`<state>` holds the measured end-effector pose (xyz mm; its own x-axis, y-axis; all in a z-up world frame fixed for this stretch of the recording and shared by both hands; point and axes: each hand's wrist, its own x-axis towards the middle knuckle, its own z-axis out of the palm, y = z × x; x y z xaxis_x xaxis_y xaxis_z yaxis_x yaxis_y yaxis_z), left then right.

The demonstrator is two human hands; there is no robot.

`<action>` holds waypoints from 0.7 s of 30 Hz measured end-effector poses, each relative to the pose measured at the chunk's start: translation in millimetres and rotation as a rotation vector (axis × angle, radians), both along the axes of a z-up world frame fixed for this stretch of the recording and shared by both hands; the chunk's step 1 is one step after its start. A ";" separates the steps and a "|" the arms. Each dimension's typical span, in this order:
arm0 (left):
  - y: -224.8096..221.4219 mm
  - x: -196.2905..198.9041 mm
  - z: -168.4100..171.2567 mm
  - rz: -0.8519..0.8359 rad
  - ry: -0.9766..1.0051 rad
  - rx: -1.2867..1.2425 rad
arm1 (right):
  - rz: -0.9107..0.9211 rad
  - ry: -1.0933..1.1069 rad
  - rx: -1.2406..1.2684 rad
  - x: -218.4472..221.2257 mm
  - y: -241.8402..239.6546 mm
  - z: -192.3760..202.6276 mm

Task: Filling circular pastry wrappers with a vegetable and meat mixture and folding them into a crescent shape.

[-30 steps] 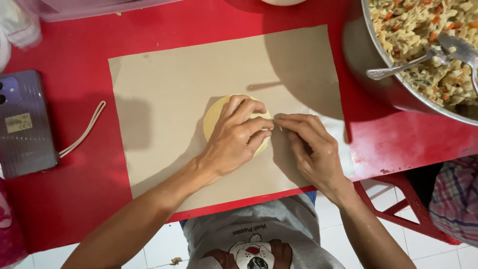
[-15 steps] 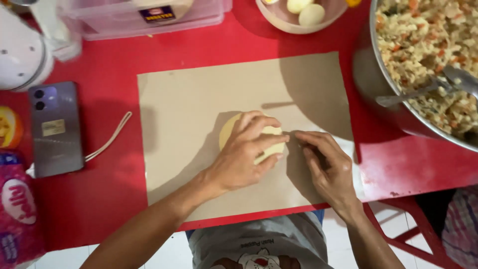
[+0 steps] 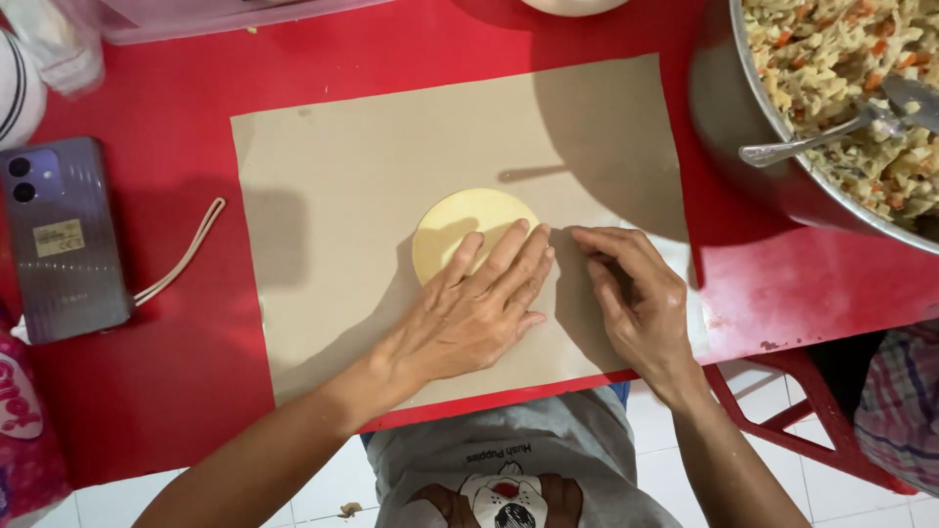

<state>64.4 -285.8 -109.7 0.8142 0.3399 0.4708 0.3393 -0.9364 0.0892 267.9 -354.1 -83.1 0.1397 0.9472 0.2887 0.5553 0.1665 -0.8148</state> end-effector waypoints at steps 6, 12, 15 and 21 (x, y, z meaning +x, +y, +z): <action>1.0 5.4 0.3 0.024 0.083 0.169 | -0.004 -0.006 -0.006 -0.3 0.1 -0.6; -1.1 2.3 16.0 0.045 0.143 0.265 | 0.002 -0.007 -0.001 -2.2 0.3 0.4; -2.7 1.7 10.7 0.038 0.118 0.237 | 0.018 0.000 0.008 -1.1 0.3 -0.1; -0.2 -1.0 3.9 0.000 0.007 0.139 | 0.013 -0.022 0.010 -3.5 1.0 5.1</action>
